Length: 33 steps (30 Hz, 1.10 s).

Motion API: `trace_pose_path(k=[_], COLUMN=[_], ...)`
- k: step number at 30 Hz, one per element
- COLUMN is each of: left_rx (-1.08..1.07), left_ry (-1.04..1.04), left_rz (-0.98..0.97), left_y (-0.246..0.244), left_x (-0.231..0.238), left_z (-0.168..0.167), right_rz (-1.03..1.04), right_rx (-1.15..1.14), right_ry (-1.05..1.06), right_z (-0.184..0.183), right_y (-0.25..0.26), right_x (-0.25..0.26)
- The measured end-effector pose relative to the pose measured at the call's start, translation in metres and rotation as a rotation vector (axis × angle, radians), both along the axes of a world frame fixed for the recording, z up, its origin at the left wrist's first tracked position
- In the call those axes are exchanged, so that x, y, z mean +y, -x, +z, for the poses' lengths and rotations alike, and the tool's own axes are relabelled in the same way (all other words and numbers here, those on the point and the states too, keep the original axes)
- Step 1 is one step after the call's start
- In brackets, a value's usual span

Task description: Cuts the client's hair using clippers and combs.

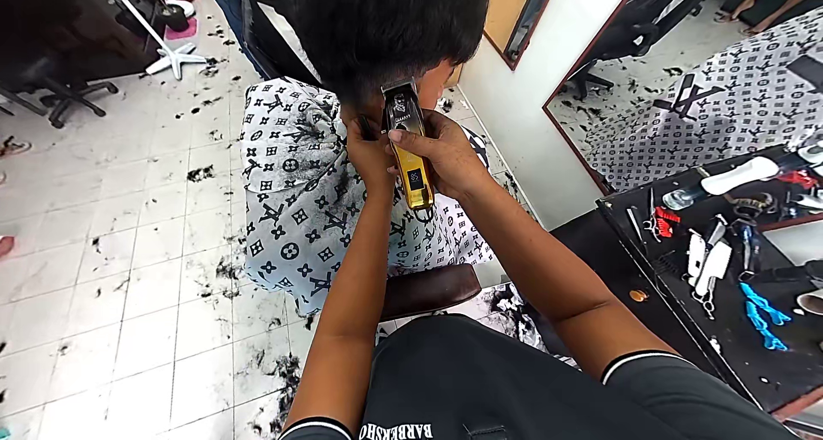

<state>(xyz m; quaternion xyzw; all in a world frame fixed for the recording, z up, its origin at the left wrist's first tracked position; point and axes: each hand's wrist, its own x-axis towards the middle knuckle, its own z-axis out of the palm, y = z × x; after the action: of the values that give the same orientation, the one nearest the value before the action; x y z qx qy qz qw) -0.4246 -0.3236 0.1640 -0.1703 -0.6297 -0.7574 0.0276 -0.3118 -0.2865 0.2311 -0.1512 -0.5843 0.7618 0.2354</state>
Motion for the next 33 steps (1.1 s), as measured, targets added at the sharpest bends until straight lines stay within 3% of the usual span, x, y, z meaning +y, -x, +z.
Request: trace_pose_path(k=[9, 16, 22, 33], left_rx=[0.036, 0.038, 0.057, 0.083], left_ry=[0.035, -0.052, -0.054, -0.105], left_rz=[0.016, -0.027, -0.014, -0.001], left_y=[0.001, 0.0, 0.004, 0.004], left_x=[-0.001, -0.002, 0.001, 0.004], left_z=[0.0, 0.0, -0.007, -0.01], right_rz=[-0.033, -0.064, 0.049, 0.085], right_rx=[0.003, 0.009, 0.074, 0.118], right_ry=[-0.059, -0.079, 0.2, 0.318], right_z=[-0.005, -0.006, -0.006, -0.005], right_y=[0.003, 0.007, -0.008, -0.008], right_x=[-0.002, -0.005, 0.0, 0.007])
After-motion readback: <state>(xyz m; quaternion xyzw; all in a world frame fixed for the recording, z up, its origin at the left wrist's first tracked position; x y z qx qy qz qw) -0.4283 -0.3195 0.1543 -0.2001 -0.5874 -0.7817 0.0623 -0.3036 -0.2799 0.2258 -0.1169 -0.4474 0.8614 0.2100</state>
